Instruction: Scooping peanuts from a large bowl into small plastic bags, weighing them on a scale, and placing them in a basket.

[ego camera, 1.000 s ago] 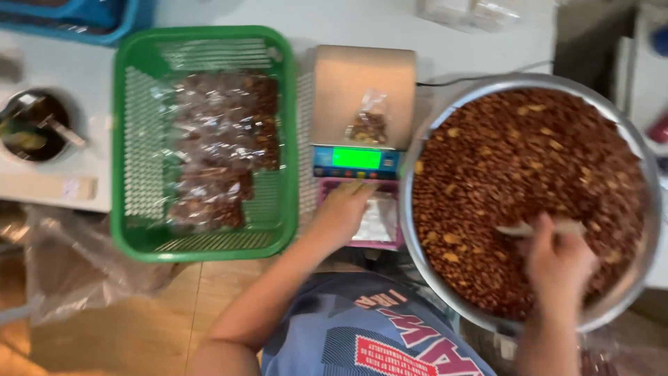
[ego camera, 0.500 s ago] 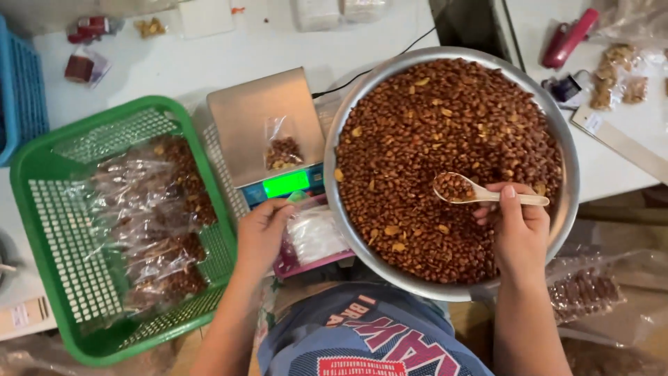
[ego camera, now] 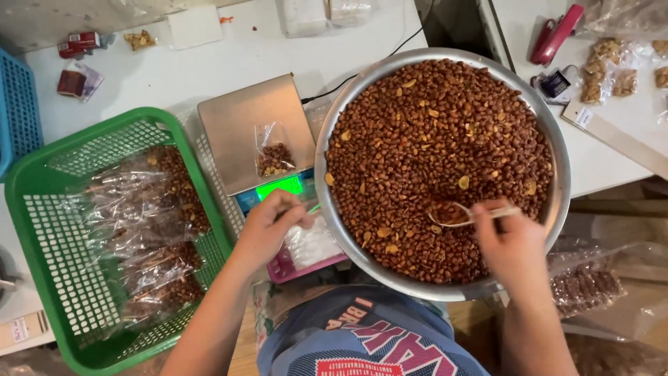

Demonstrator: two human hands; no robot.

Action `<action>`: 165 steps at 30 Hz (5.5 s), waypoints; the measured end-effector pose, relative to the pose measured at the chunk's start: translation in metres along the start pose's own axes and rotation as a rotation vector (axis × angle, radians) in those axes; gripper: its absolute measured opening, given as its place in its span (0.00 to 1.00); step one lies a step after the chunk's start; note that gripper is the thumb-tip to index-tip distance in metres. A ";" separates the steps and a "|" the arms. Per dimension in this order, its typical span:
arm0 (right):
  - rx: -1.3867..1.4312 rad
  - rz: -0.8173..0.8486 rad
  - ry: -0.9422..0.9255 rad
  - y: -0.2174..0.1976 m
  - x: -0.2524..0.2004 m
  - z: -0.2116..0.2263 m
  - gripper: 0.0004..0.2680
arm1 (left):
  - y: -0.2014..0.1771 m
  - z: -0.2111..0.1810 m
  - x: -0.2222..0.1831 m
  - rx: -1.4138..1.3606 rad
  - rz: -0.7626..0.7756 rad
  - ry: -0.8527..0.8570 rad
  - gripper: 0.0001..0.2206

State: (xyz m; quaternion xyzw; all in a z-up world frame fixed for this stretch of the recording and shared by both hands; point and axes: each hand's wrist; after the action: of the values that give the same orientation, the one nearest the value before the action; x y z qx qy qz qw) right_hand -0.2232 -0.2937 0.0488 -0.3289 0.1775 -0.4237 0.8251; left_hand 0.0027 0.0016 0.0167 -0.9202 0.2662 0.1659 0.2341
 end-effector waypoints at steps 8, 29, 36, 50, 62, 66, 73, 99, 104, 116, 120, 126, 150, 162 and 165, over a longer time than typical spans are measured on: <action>0.264 -0.150 -0.091 0.054 0.012 -0.006 0.07 | 0.010 0.018 -0.003 -0.051 -0.176 0.204 0.08; 0.675 -0.143 -0.046 0.002 0.020 0.008 0.10 | 0.069 -0.080 0.028 -0.118 0.331 0.127 0.06; 0.479 0.053 -0.486 0.001 0.027 0.021 0.06 | 0.099 -0.092 0.026 -0.076 0.542 0.211 0.12; 0.617 -0.332 -0.280 0.001 0.029 -0.016 0.06 | 0.068 -0.012 0.033 -0.492 -0.229 0.509 0.05; 0.389 -0.164 -0.285 0.000 0.004 -0.023 0.07 | -0.029 0.024 0.123 -0.039 -1.069 0.662 0.05; 0.328 -0.165 -0.355 -0.004 0.005 -0.016 0.05 | -0.078 0.024 0.084 -0.172 -1.057 0.696 0.23; 0.272 -0.170 -0.443 0.005 0.017 -0.040 0.05 | -0.133 0.048 -0.031 0.391 -0.831 0.513 0.07; -0.515 -0.052 0.083 0.020 -0.006 -0.031 0.20 | 0.056 0.111 -0.001 0.458 -0.445 0.618 0.09; 0.145 -0.176 -0.102 0.059 0.010 -0.004 0.10 | 0.067 0.125 0.017 0.901 -0.627 0.740 0.06; 0.627 -0.187 0.102 0.040 0.018 -0.054 0.10 | 0.004 0.067 -0.002 -0.081 -0.361 0.152 0.06; 0.693 -0.168 0.070 0.033 0.019 -0.043 0.10 | 0.016 0.005 -0.001 -0.130 -0.148 0.107 0.10; 0.723 -0.020 -0.007 0.003 0.012 0.001 0.09 | 0.045 -0.056 0.022 0.141 0.267 0.179 0.06; 0.513 -0.293 -0.587 -0.010 0.013 -0.014 0.07 | 0.046 -0.041 0.036 -0.299 -0.397 0.418 0.07; 0.103 -0.167 -0.421 0.024 -0.013 -0.007 0.05 | -0.020 0.024 0.130 0.189 -1.022 0.617 0.13; 0.204 -0.154 -0.329 0.028 -0.007 -0.016 0.06 | -0.032 0.004 0.109 0.261 -1.135 0.839 0.11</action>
State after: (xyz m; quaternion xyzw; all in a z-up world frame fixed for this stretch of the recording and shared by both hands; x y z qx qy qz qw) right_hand -0.2202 -0.2821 0.0181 -0.3211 -0.0291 -0.4419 0.8371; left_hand 0.1073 -0.0174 -0.0231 -0.8674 -0.1683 -0.3825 0.2703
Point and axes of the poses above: each hand's wrist, its own x-axis towards the middle knuckle, its own y-axis out of the palm, z = x × y, and after that the axes turned 13 degrees about -z, right-handed
